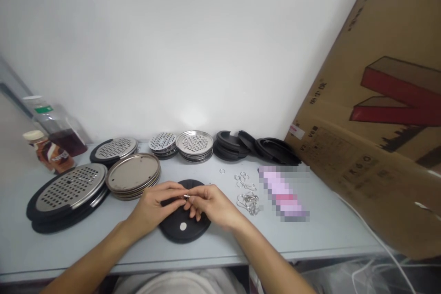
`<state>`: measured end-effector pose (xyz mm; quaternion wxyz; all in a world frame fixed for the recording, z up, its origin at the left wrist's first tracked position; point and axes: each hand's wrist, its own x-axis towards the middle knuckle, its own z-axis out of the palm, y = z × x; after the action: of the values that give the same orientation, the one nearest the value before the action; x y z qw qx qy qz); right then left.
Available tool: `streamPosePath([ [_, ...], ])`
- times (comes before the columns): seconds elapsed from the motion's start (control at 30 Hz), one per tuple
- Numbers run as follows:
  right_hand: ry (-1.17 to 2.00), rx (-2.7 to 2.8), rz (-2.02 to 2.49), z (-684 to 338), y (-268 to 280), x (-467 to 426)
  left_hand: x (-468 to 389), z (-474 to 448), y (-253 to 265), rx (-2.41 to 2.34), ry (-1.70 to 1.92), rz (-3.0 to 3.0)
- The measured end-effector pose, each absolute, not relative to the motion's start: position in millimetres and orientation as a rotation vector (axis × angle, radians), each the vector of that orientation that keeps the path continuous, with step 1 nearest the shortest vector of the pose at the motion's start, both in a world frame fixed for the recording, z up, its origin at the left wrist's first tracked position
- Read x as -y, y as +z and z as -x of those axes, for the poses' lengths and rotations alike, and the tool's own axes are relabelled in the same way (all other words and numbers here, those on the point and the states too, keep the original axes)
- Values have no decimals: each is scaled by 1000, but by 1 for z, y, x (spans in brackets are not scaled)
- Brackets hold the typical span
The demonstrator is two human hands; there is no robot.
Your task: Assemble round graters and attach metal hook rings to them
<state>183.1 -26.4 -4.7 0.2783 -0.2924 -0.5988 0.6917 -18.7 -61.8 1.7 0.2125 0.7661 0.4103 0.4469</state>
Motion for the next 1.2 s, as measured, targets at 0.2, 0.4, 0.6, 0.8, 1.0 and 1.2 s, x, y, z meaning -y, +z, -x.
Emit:
streamPosePath([
  [0.2, 1948, 1500, 782, -183, -6, 26, 64, 18, 0, -1145, 1243, -2131],
  [0.4, 1904, 1456, 848, -183, -5, 26, 65, 17, 1, -1133, 1255, -2118],
  [0.6, 1847, 1504, 867, -181, -6, 26, 65, 16, 2, -1141, 1231, -2121],
  [0.8, 1638, 1746, 904, -181, -6, 28, 64, 15, 0, -1139, 1248, -2132],
  [1.0, 1391, 2000, 887, -184, 1, 32, 64, 16, 0, -1111, 1272, -2158],
  [1.2, 1253, 2060, 889, -184, 5, 33, 66, 16, 0, -1133, 1294, -2153],
])
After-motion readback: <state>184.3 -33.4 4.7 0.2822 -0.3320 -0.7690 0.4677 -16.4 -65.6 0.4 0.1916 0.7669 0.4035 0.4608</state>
